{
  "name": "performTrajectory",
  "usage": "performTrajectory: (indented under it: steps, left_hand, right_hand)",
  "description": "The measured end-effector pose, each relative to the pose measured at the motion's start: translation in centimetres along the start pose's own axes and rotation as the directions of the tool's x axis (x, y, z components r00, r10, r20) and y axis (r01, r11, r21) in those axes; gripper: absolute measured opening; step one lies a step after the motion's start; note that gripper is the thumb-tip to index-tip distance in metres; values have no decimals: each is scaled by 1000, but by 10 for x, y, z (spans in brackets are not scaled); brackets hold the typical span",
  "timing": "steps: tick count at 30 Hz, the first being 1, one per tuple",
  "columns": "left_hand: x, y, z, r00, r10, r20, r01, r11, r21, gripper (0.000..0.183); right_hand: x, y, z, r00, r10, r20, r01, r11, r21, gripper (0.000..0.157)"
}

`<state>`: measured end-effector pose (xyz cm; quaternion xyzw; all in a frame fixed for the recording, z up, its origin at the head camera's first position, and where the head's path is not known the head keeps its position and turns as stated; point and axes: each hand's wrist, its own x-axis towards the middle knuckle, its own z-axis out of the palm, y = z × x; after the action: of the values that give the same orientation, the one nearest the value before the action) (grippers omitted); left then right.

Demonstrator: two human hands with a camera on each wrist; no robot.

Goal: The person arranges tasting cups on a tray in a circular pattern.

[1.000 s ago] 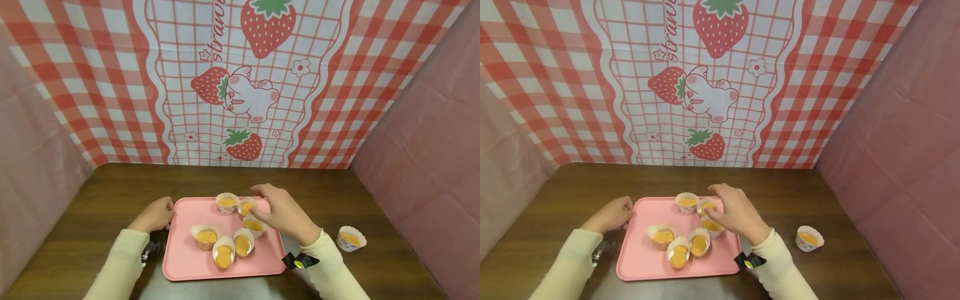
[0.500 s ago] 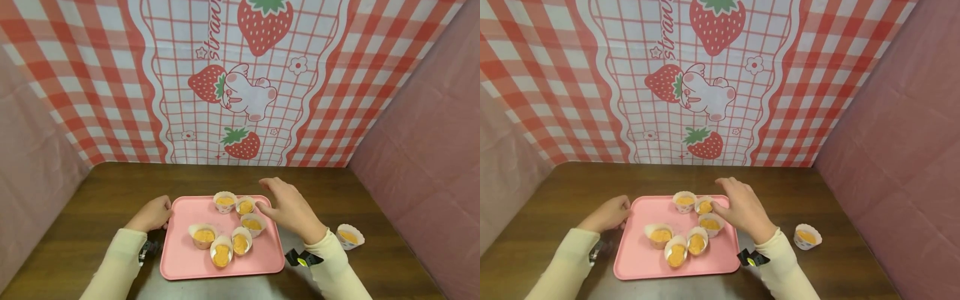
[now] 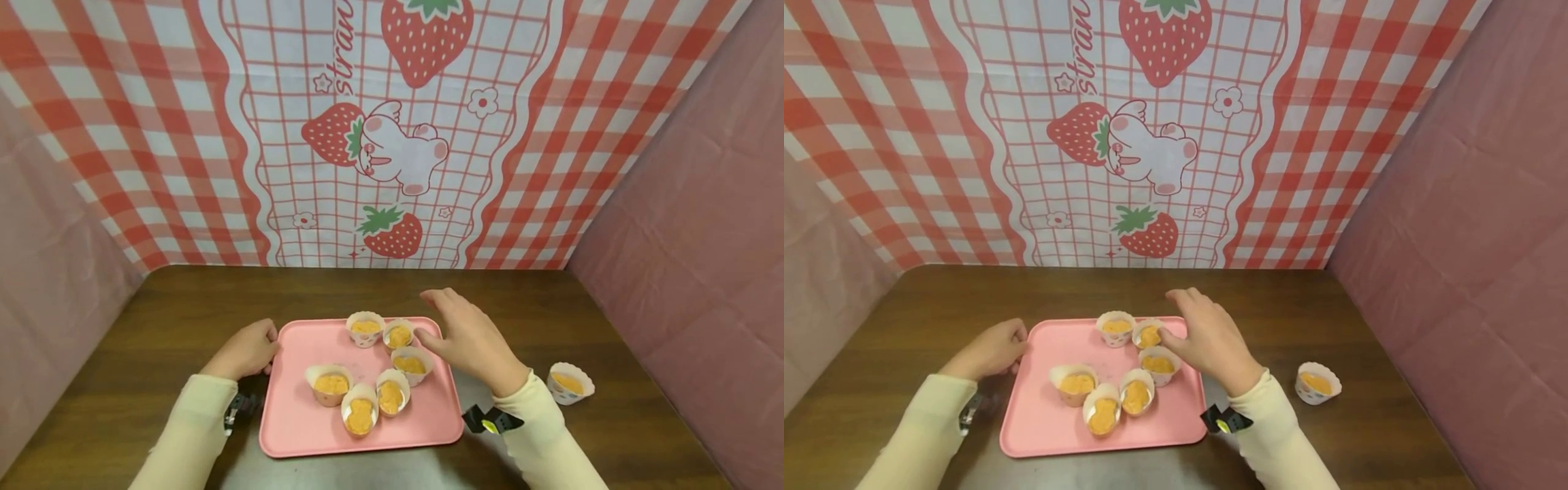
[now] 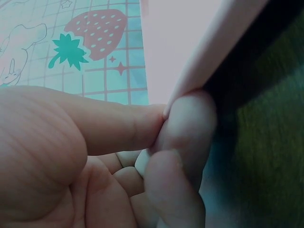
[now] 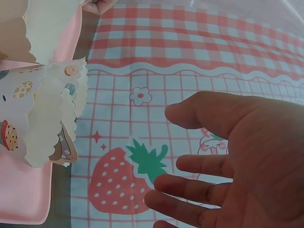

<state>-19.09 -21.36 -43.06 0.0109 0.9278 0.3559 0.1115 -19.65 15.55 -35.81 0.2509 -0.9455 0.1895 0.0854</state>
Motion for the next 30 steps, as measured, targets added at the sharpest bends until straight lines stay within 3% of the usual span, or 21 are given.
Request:
performTrajectory:
  steps: [30]
  left_hand:
    - [0,0,0,1000,-4,-1,4,999,32,10]
  right_hand:
    - [-1,-3,5,999,30,32,-30,1000,-8,62]
